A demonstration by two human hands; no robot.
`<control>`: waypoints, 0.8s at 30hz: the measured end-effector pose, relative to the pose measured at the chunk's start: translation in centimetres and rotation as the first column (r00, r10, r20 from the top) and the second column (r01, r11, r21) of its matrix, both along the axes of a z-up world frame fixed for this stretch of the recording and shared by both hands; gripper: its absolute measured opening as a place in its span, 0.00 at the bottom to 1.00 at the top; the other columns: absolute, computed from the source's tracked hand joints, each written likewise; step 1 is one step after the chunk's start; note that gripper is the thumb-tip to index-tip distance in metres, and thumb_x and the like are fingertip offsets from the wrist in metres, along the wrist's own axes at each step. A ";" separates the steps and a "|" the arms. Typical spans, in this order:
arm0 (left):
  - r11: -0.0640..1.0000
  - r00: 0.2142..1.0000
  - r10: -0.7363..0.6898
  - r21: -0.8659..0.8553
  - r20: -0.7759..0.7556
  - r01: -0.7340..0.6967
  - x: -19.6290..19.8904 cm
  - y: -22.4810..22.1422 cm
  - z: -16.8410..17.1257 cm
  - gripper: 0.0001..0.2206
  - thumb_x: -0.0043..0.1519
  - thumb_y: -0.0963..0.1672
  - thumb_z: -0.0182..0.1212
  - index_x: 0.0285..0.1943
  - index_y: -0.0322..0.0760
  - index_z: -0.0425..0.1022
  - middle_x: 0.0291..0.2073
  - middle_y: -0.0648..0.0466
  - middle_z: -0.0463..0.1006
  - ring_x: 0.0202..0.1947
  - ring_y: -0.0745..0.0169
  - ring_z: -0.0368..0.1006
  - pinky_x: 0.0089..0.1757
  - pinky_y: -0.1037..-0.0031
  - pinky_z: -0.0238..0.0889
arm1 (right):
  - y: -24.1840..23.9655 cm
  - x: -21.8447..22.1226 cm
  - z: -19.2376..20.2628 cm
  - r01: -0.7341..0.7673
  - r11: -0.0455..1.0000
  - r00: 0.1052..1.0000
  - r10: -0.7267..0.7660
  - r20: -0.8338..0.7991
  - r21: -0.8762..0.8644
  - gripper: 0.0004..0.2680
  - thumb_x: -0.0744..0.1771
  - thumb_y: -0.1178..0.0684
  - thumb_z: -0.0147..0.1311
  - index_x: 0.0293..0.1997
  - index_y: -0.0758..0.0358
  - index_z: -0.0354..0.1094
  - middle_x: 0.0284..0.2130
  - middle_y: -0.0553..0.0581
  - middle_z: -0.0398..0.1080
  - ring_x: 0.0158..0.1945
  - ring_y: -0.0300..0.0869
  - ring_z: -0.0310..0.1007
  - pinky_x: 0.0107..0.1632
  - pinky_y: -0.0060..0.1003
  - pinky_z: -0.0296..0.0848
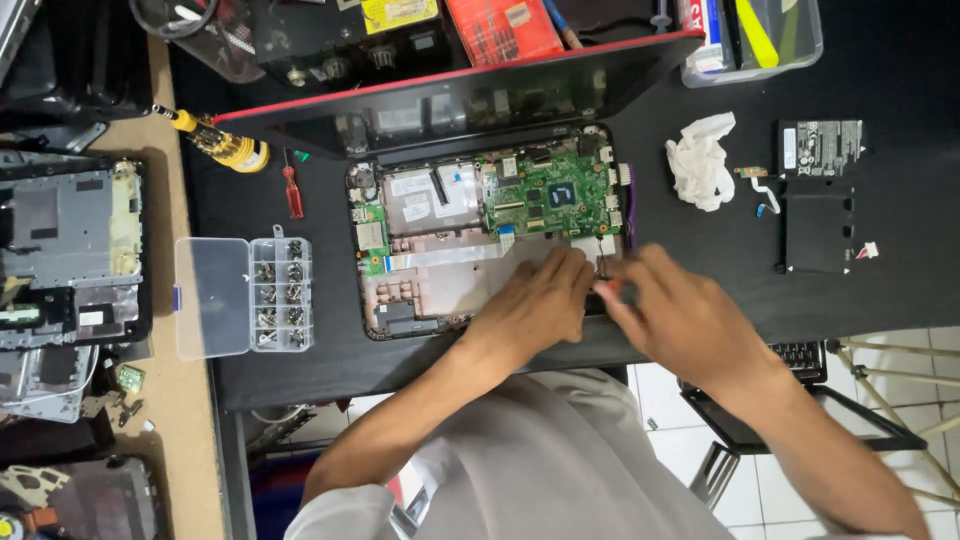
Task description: The person is disassembling a laptop, removing a small internal component, cleaning it with a brush, and using a screwdriver to manage screws.
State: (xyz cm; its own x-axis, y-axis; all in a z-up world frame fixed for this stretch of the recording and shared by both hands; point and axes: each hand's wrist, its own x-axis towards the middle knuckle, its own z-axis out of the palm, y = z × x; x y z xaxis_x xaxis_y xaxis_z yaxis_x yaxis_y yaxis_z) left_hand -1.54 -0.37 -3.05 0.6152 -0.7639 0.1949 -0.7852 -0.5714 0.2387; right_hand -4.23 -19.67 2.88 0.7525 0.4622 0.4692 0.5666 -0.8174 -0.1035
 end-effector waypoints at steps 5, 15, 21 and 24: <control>0.994 0.994 0.012 0.107 0.107 -0.023 -0.2 0.5 2.3 0.10 0.55 0.40 0.64 0.42 0.33 0.70 0.37 0.51 0.65 0.41 0.56 0.65 0.34 0.69 0.65 | -3.6 -2.2 2.1 0.157 0.905 0.988 -0.139 -0.073 0.395 0.09 0.73 0.58 0.47 0.36 0.73 0.67 0.33 0.63 0.74 0.30 0.49 0.71 0.34 0.39 0.63; 1.000 0.934 -0.011 -0.019 -0.356 0.005 1.1 0.5 2.0 0.10 0.57 0.41 0.64 0.41 0.31 0.67 0.39 0.47 0.63 0.42 0.50 0.60 0.37 0.63 0.60 | -5.4 0.9 -0.7 0.794 0.574 0.468 -0.371 -0.802 0.198 0.19 0.77 0.42 0.41 0.31 0.58 0.69 0.12 0.54 0.68 0.20 0.38 0.68 0.34 0.36 0.64; 0.999 0.879 0.051 0.025 -0.475 -0.044 1.4 0.2 4.4 0.16 0.53 0.39 0.69 0.30 0.39 0.59 0.35 0.51 0.59 0.36 0.57 0.56 0.38 0.64 0.60 | -4.1 1.7 -3.0 0.662 0.748 0.562 -0.536 -0.630 -0.045 0.16 0.75 0.40 0.53 0.38 0.63 0.62 0.18 0.61 0.65 0.23 0.65 0.65 0.27 0.54 0.58; 0.998 0.928 0.045 0.052 -0.371 -0.028 1.3 0.0 3.6 0.18 0.53 0.42 0.75 0.32 0.39 0.61 0.36 0.50 0.61 0.38 0.55 0.60 0.34 0.64 0.62 | -2.8 2.3 -2.1 0.683 0.725 0.522 -0.569 -0.636 -0.088 0.14 0.73 0.41 0.58 0.46 0.63 0.65 0.25 0.55 0.71 0.32 0.60 0.73 0.34 0.56 0.67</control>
State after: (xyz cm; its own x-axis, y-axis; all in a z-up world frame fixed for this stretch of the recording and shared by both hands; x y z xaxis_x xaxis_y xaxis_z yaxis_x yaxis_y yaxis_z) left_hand -0.25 -0.34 0.60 0.6647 -0.7420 -0.0870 -0.6233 -0.6150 0.4829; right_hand -1.96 -22.51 0.74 0.9482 -0.2748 -0.1596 -0.3154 -0.8749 -0.3676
